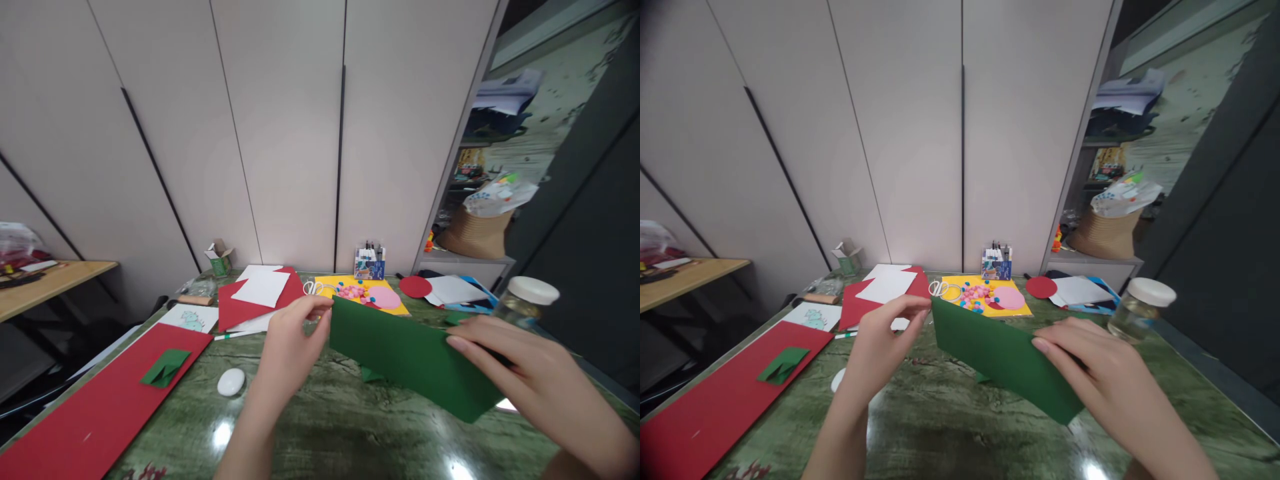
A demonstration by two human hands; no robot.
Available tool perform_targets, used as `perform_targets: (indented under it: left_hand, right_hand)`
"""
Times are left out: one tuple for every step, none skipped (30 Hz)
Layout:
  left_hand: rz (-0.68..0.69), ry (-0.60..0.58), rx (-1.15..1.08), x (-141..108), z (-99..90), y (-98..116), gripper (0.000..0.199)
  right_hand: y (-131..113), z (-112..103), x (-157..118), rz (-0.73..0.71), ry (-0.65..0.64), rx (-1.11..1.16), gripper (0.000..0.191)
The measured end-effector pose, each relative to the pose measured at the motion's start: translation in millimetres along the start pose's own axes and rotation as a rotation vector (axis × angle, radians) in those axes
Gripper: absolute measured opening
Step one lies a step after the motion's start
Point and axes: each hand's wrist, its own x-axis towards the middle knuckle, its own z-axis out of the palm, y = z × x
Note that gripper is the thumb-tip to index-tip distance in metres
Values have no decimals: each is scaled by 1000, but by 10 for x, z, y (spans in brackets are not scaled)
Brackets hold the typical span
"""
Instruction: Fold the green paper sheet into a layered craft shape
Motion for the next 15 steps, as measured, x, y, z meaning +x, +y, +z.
perform_targets:
  left_hand:
    - [2, 4, 0, -1, -1, 3, 14]
    - [2, 8, 0, -2, -3, 7, 14]
    - [2, 11, 0, -3, -6, 12, 14]
    - [0, 13, 1, -3, -8, 16, 14]
    - [-3, 12, 3, -2, -11, 20, 14]
    - [-9, 9, 5, -2, -14, 24, 14]
    - [-16, 2, 7, -2, -17, 27, 13]
    - [-23, -4, 9, -3, -18, 30, 14]
    - [-29, -11, 10, -5, -19, 33, 14]
    - [-35, -18, 12, -9, -19, 35, 14]
    - [-40, -23, 14, -15, -19, 38, 15]
    - [-45, -26, 19, -23, -19, 42, 15]
    - [-48, -30, 25, -32, -18, 48, 15]
    - [-51, -34, 32, -41, -18, 55, 15]
    - [-52, -41, 39, -50, -18, 63, 16]
  right_hand:
    - [-2, 2, 2, -3, 4, -2, 22]
    - [-4, 3, 3, -7, 7, -5, 22]
    - [-6, 4, 3, -12, 8, -8, 22]
    - [-7, 4, 2, -16, 9, -11, 22]
    - [-7, 3, 0, -19, 7, -15, 22]
    - [-8, 2, -2, -19, 1, -19, 22]
    - [-8, 0, -3, -19, -6, -22, 22]
    - [-8, -1, -4, -19, -11, -25, 22]
    - [-7, -2, -4, -21, -15, -29, 22]
    - [-7, -2, -3, -23, -14, -33, 22]
    - [-7, -1, -1, -26, -12, -35, 22]
    - [-6, 2, 1, -28, -5, -38, 23]
    - [-5, 6, 4, -29, 1, -41, 23]
    - [-4, 11, 7, -28, 6, -45, 23]
    - [-4, 16, 9, -27, 8, -48, 23]
